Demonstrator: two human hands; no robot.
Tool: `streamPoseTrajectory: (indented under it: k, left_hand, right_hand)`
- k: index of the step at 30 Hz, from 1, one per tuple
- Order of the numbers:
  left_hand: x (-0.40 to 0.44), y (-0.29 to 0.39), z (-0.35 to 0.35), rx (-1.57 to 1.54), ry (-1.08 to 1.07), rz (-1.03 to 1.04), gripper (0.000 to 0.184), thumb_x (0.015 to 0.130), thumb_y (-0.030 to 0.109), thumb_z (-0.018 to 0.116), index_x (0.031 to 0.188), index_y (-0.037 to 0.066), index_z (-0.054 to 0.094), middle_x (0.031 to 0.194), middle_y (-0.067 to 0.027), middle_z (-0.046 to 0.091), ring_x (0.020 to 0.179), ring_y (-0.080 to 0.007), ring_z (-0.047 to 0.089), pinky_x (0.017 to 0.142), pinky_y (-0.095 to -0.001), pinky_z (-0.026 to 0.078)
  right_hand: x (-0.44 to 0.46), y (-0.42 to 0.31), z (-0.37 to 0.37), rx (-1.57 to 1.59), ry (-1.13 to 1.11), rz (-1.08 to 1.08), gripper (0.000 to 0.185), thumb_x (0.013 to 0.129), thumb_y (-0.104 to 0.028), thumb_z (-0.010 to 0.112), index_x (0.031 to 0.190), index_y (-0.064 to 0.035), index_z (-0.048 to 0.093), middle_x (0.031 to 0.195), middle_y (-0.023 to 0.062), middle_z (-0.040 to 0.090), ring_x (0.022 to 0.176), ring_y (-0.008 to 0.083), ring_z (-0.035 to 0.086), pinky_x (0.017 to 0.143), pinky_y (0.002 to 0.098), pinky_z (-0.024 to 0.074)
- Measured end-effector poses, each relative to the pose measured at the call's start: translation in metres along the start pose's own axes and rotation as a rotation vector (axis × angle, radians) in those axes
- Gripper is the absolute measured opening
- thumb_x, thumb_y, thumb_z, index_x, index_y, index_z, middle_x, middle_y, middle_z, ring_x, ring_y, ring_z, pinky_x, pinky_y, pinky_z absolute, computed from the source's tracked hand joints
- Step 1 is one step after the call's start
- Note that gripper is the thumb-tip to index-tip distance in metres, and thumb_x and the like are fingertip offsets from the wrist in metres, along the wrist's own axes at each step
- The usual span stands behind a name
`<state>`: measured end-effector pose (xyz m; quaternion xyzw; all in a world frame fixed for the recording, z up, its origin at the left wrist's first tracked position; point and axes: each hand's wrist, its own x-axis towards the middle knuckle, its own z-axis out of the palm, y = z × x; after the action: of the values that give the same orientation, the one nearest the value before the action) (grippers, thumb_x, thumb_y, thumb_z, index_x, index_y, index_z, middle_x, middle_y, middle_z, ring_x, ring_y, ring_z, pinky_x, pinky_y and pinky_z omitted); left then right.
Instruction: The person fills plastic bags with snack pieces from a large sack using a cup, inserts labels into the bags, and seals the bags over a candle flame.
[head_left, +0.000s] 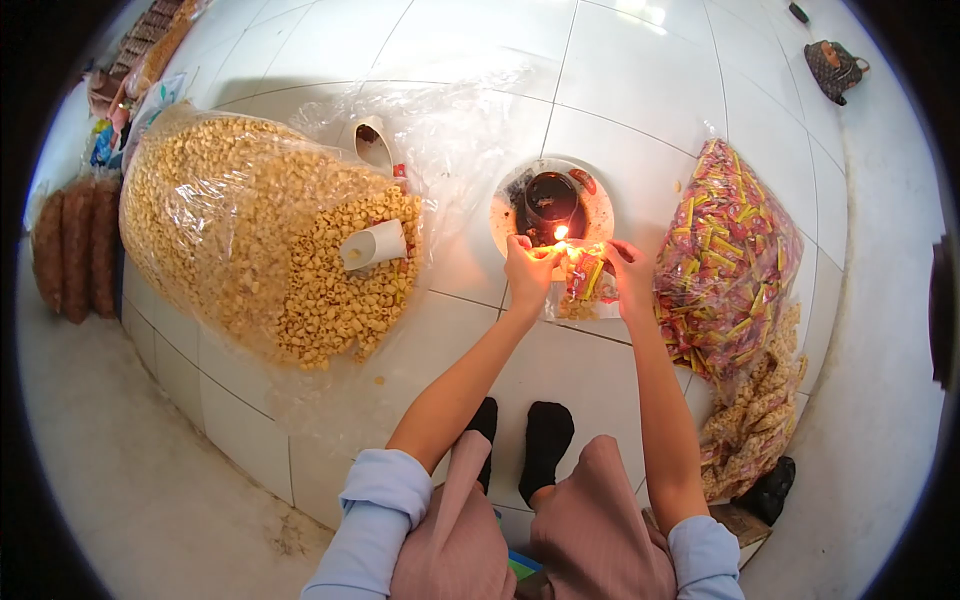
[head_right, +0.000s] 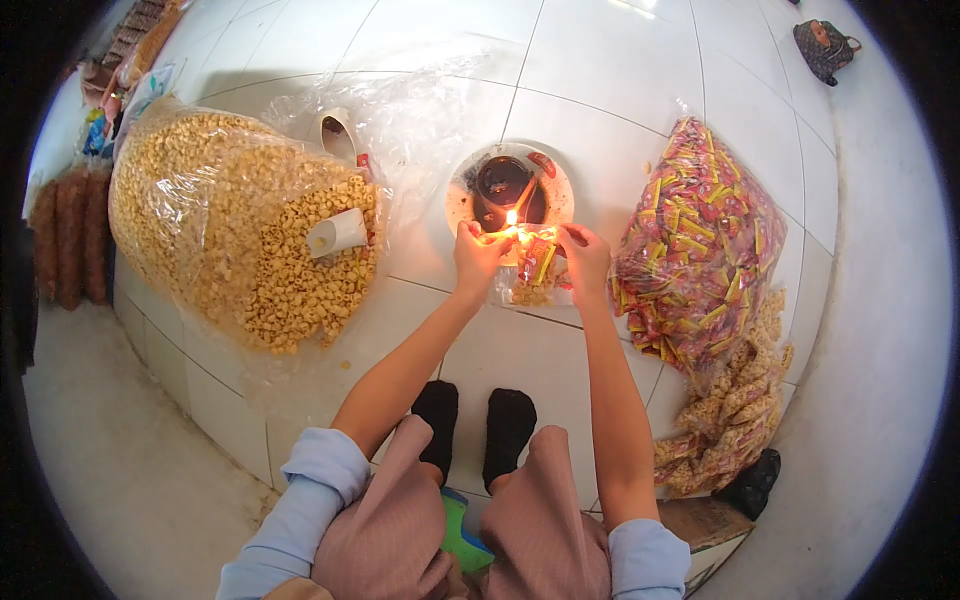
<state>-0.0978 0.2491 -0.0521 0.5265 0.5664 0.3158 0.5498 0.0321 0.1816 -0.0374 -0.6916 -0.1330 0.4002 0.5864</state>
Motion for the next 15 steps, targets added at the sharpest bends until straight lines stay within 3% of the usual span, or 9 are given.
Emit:
streamPoseTrajectory:
  k: [10,12,14,15]
  left_hand:
    - [-0.005,-0.001,-0.022,-0.318,0.069,-0.183,0.036,0.073,0.003,0.065,0.083,0.007,0.031,0.076,-0.0117,0.057,0.066,-0.0133,0.057,0.060,-0.0238,0.049]
    - [-0.019,0.011,-0.036,-0.344,0.035,-0.164,0.033,0.074,0.007,0.065,0.084,0.006,0.034,0.076,-0.0098,0.058,0.065,-0.0130,0.056,0.062,-0.0239,0.047]
    - [-0.038,0.027,-0.049,-0.380,-0.005,-0.130,0.031,0.075,0.011,0.066,0.085,0.004,0.037,0.077,-0.0079,0.058,0.064,-0.0126,0.055,0.063,-0.0240,0.045]
    - [-0.050,0.038,-0.057,-0.311,-0.060,0.010,0.029,0.076,0.010,0.064,0.092,0.005,0.041,0.085,-0.0074,0.057,0.075,-0.0128,0.053,0.070,-0.0257,0.043]
  right_hand:
    - [-0.012,0.000,0.025,-0.069,-0.039,-0.018,0.019,0.077,-0.010,0.060,0.091,0.0036,0.061,0.076,0.0053,0.063,0.069,0.0103,0.060,0.061,0.0202,0.0473]
    - [-0.026,-0.008,0.027,-0.060,-0.049,-0.060,0.018,0.077,-0.010,0.060,0.090,0.0031,0.061,0.076,0.0045,0.063,0.068,0.0097,0.060,0.061,0.0192,0.0461]
    - [-0.053,-0.030,0.026,-0.337,-0.014,-0.172,0.015,0.077,-0.008,0.060,0.086,0.0034,0.062,0.076,0.0039,0.063,0.068,0.0082,0.059,0.061,0.0186,0.0449]
    - [-0.072,-0.048,0.025,-0.337,-0.008,-0.190,0.015,0.077,-0.008,0.060,0.086,0.0034,0.062,0.076,0.0039,0.063,0.068,0.0082,0.059,0.061,0.0186,0.0449]
